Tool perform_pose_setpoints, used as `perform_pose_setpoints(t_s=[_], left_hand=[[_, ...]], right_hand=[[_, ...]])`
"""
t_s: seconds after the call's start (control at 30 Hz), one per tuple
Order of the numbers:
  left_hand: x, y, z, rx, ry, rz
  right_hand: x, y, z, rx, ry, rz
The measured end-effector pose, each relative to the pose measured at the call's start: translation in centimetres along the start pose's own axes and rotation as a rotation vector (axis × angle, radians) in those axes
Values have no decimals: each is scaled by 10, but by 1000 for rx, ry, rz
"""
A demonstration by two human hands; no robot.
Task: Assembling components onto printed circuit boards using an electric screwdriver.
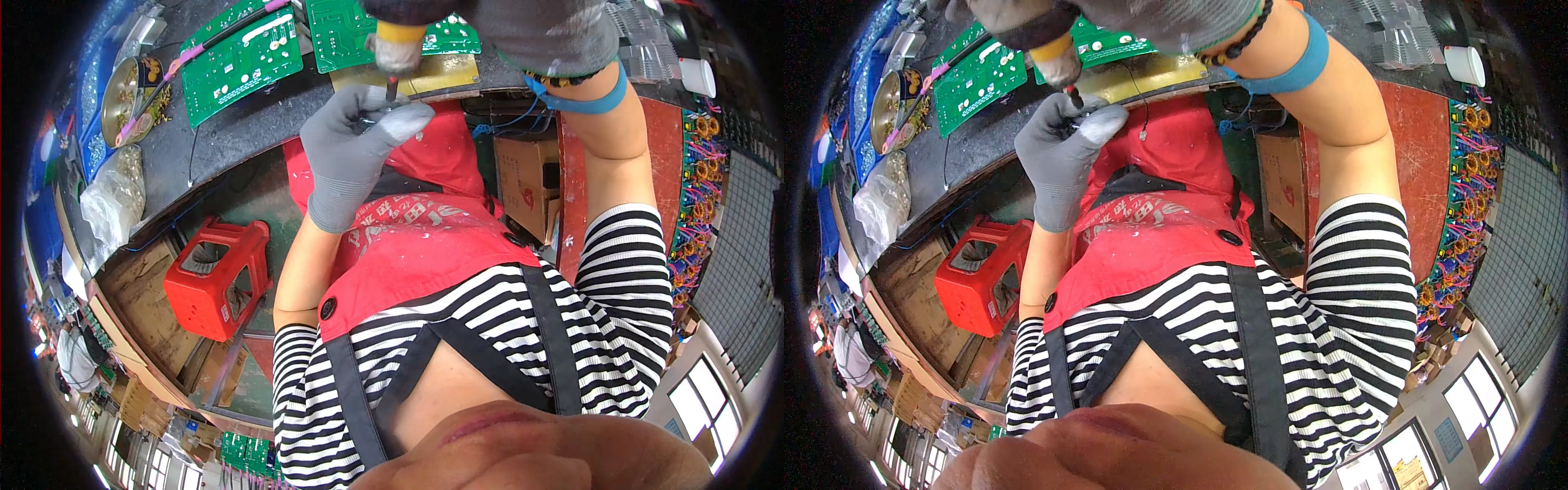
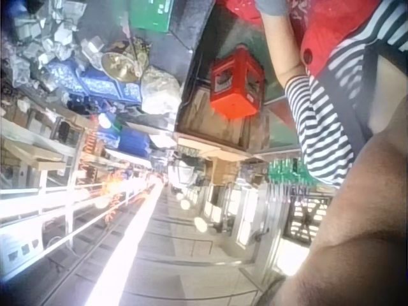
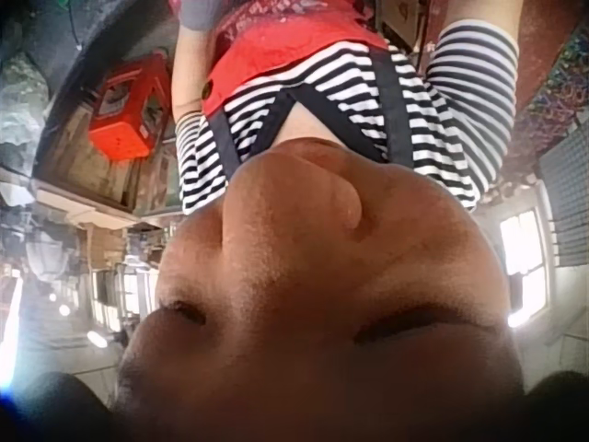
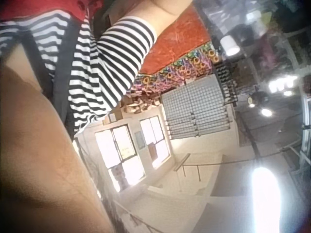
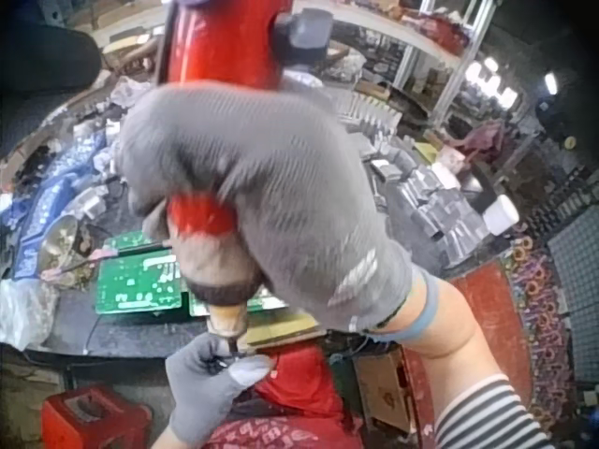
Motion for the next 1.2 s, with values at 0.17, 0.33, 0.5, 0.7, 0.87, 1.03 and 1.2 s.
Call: perform_pose_setpoints(t_s=[0.17, 0.33, 0.5, 0.7, 0.87, 1.03, 1.2], left_hand=[[-5, -1, 7, 110, 22, -374], [2, 18, 7, 164, 44, -427], [6, 21, 5, 155, 29, -434], [11, 21, 1, 150, -26, -385], [6, 13, -1, 94, -20, -313], [-20, -23, 0, -269, 45, 76], [-34, -37, 4, -238, 163, 468]], right_hand=[[7, 57, 40, 346, 82, -696], [-6, -14, 21, -91, -92, 400], [-22, -1, 25, -143, 133, 244], [-13, -8, 22, -41, 108, 53], [-21, 22, 25, 56, 166, -99], [-52, 1, -7, 92, 158, -62], [-87, 43, -17, 118, 612, 29]])
Point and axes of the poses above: each hand's wrist, its own z-axis away from the middle knuckle, its own x-axis out of the palm, y = z × x, the point moved 7 cm from there along -z, towards the middle knuckle, and after that the axes turned 5 degrees about -z, right-handed, at the moved point
